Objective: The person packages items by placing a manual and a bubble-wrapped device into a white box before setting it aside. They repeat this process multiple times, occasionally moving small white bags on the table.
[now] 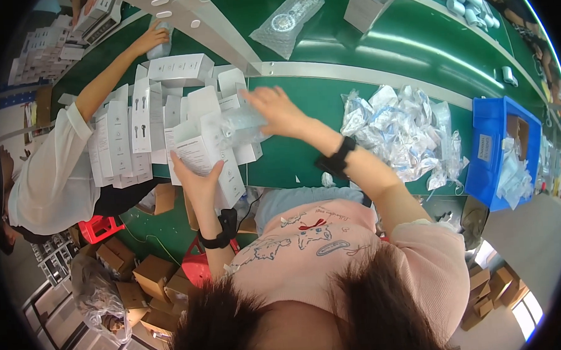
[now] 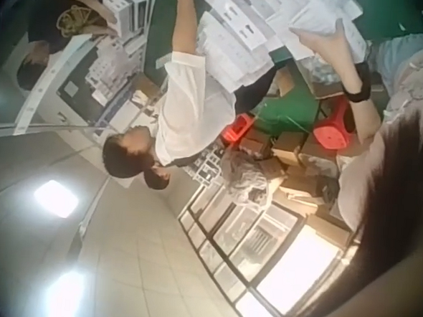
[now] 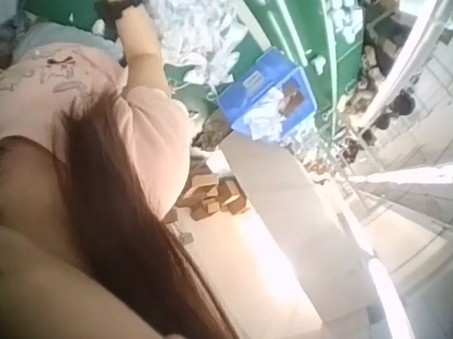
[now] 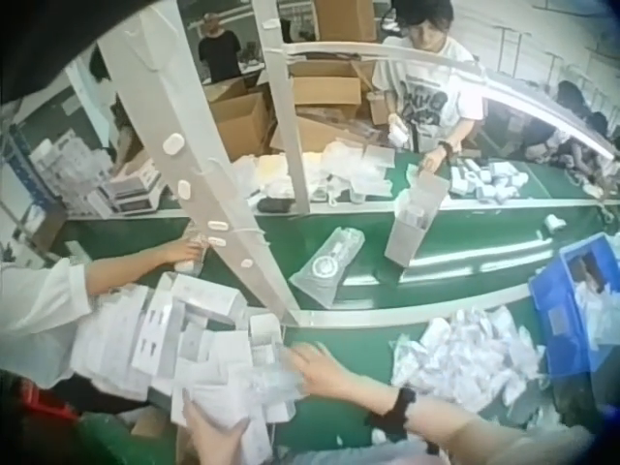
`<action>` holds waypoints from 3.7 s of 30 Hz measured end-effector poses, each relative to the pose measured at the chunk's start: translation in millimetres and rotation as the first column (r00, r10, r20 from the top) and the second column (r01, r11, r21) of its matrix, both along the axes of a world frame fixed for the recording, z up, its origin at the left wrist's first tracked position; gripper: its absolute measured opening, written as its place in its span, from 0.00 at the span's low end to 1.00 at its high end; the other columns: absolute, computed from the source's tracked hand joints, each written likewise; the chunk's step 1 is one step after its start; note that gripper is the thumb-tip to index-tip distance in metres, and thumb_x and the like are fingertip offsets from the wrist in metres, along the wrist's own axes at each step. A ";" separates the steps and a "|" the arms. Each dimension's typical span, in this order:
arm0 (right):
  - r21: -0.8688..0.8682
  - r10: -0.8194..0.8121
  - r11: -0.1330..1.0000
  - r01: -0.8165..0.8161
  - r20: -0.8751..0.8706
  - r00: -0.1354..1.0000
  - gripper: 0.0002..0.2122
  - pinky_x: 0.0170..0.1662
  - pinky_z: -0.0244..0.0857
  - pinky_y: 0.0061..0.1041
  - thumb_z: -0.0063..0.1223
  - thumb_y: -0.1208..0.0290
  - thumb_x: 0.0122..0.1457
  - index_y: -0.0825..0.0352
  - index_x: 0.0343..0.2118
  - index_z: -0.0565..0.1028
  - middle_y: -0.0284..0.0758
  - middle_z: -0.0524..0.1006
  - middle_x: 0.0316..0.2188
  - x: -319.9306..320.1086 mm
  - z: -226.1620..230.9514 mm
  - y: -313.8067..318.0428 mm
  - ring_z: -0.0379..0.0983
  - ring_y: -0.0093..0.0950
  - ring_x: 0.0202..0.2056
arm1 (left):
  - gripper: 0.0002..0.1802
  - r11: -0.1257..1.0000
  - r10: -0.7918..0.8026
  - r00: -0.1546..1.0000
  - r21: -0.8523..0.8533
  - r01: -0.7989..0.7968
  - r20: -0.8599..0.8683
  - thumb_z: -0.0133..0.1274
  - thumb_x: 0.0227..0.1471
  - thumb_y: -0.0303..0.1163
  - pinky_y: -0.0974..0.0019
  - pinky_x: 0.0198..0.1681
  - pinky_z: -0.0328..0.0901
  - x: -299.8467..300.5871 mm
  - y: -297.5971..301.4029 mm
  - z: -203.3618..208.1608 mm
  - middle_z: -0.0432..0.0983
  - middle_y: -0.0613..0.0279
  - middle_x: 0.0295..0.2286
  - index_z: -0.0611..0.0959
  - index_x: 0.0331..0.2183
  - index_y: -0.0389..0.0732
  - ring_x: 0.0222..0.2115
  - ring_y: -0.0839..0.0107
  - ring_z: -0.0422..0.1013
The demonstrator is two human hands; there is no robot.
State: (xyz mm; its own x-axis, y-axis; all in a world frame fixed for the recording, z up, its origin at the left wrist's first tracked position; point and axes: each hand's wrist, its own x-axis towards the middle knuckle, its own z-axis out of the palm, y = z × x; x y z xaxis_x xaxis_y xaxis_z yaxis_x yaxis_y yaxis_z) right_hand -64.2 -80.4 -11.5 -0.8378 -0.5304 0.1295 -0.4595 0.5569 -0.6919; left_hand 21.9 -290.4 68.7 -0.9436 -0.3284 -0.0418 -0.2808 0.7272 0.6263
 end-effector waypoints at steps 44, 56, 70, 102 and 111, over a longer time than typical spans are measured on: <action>-0.769 -0.870 0.024 0.639 0.298 0.392 0.37 0.49 0.58 0.29 0.56 0.82 0.44 0.66 0.53 0.44 0.41 0.58 0.46 27.1 90.7 66.5 0.58 0.31 0.48 | 0.41 0.731 -0.354 0.815 0.408 0.547 -0.459 0.65 0.30 0.25 0.56 0.47 0.56 -30.6 160.0 -84.8 0.54 0.41 0.46 0.52 0.40 0.43 0.47 0.52 0.56; -0.752 -0.948 0.123 0.648 0.105 0.302 0.35 0.51 0.53 0.36 0.61 0.75 0.41 0.64 0.50 0.50 0.45 0.59 0.46 23.6 66.6 47.2 0.55 0.37 0.50 | 0.40 0.732 -0.133 0.760 0.454 0.508 -0.636 0.63 0.29 0.20 0.54 0.49 0.55 -22.1 170.4 -80.7 0.51 0.39 0.48 0.51 0.38 0.43 0.47 0.48 0.56; 0.110 -0.781 0.620 0.777 -0.008 0.625 0.18 0.48 0.55 0.40 0.59 0.73 0.37 0.66 0.36 0.72 0.37 0.66 0.42 62.2 -13.6 141.5 0.56 0.40 0.50 | 0.40 0.693 -0.282 0.661 0.329 0.641 -0.695 0.66 0.30 0.25 0.56 0.49 0.55 -50.1 129.4 -93.9 0.52 0.38 0.49 0.53 0.39 0.44 0.48 0.51 0.58; 0.312 0.188 0.950 -0.016 -0.529 0.827 0.13 0.45 0.60 0.35 0.50 0.76 0.38 0.63 0.31 0.72 0.30 0.71 0.31 32.2 106.5 88.7 0.64 0.31 0.39 | 0.09 0.773 -0.399 0.901 0.466 0.430 -0.169 0.59 0.31 0.24 0.72 0.27 0.62 -89.2 118.4 -16.8 0.77 0.59 0.28 0.78 0.22 0.33 0.22 0.74 0.68; 0.457 0.225 0.886 0.076 -0.567 0.793 0.14 0.53 0.50 0.41 0.55 0.66 0.38 0.60 0.32 0.73 0.30 0.66 0.34 27.0 84.1 85.4 0.60 0.32 0.44 | 0.08 0.774 -0.407 0.893 0.448 0.448 -0.192 0.59 0.33 0.24 0.72 0.31 0.63 -87.9 121.5 -21.0 0.76 0.59 0.28 0.78 0.23 0.34 0.27 0.72 0.70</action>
